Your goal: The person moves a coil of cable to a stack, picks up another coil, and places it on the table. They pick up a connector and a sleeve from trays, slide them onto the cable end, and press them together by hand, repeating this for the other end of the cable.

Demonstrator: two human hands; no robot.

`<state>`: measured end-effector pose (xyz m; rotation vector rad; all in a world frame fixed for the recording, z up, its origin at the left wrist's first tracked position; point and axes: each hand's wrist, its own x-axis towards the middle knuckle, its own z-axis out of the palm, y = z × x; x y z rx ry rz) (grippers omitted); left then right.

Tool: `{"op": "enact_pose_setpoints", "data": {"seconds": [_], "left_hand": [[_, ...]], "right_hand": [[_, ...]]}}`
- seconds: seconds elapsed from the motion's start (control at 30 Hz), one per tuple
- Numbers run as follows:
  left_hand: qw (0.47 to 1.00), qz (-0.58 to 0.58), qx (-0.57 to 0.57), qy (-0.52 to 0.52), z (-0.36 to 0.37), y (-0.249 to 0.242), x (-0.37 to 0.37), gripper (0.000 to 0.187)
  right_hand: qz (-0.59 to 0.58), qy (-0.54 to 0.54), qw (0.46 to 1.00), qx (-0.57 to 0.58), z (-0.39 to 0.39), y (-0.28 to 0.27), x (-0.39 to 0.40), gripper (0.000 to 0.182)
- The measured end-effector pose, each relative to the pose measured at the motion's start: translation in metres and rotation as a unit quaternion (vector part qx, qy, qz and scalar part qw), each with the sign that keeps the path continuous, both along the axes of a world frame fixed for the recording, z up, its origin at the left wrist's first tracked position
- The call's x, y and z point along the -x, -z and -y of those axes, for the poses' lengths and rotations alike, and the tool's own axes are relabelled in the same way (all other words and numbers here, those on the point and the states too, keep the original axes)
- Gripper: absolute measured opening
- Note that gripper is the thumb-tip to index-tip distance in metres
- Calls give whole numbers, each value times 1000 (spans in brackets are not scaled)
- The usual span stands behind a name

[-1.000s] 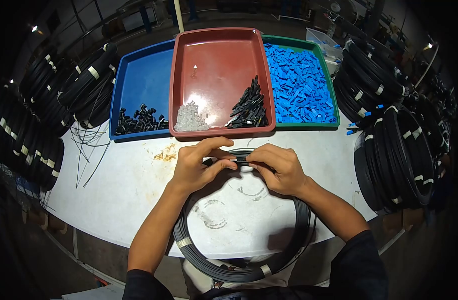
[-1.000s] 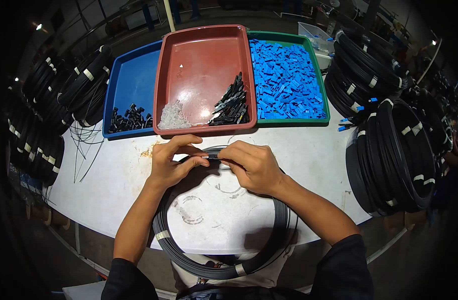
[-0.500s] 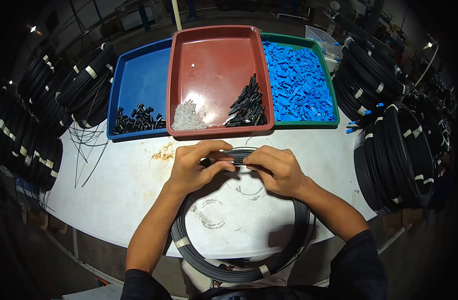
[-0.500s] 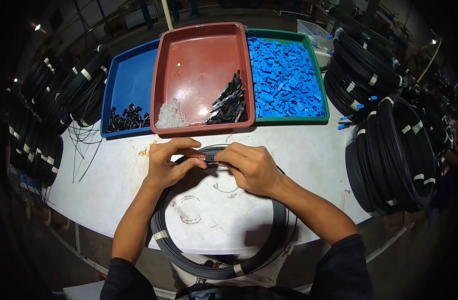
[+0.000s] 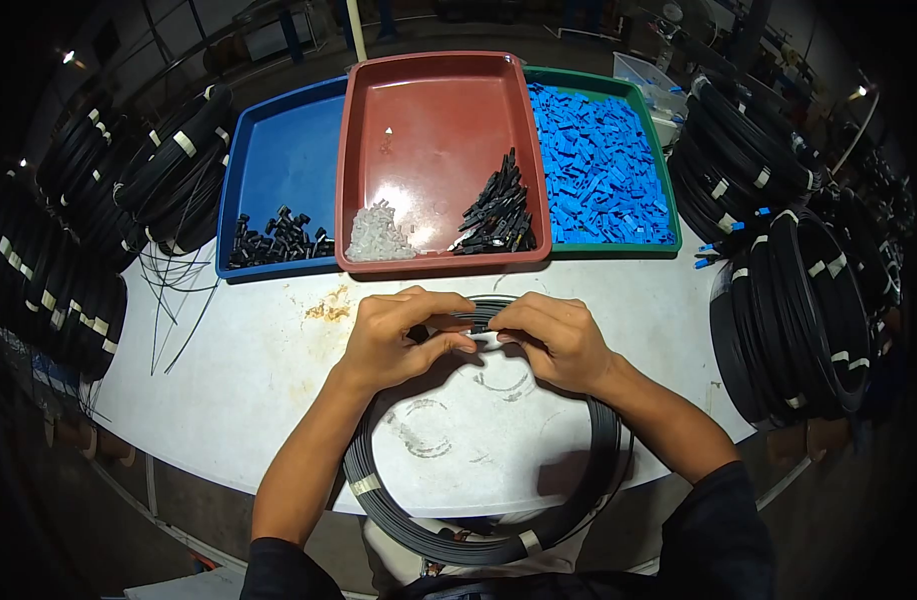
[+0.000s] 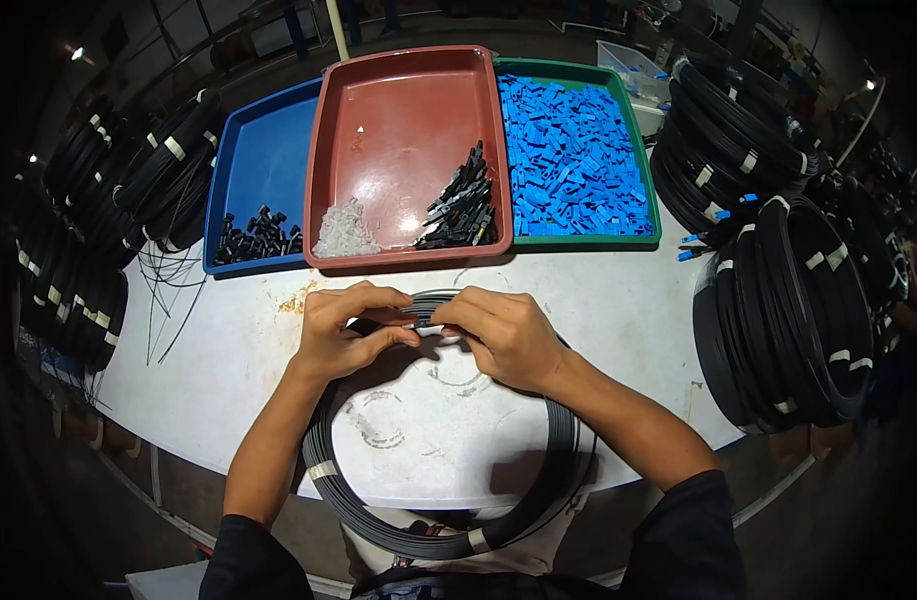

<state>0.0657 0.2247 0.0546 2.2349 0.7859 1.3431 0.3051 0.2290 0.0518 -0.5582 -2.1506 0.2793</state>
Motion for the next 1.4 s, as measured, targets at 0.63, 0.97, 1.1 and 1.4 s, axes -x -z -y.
{"op": "enact_pose_setpoints", "data": {"seconds": [0.63, 0.97, 1.1, 1.4], "left_hand": [[992, 8, 116, 48, 2, -8, 3, 41], [985, -84, 116, 97, 1, -7, 4, 40], [984, -88, 111, 107, -1, -3, 4, 41], [990, -66, 76, 100, -3, 1, 5, 36]], "right_hand": [[-17, -10, 1000, -3, 1, 0, 0, 24], [44, -25, 998, -40, 6, -6, 0, 22], [51, -23, 998, -41, 9, -5, 1, 20], [46, -18, 998, -28, 9, -7, 2, 21]]}}
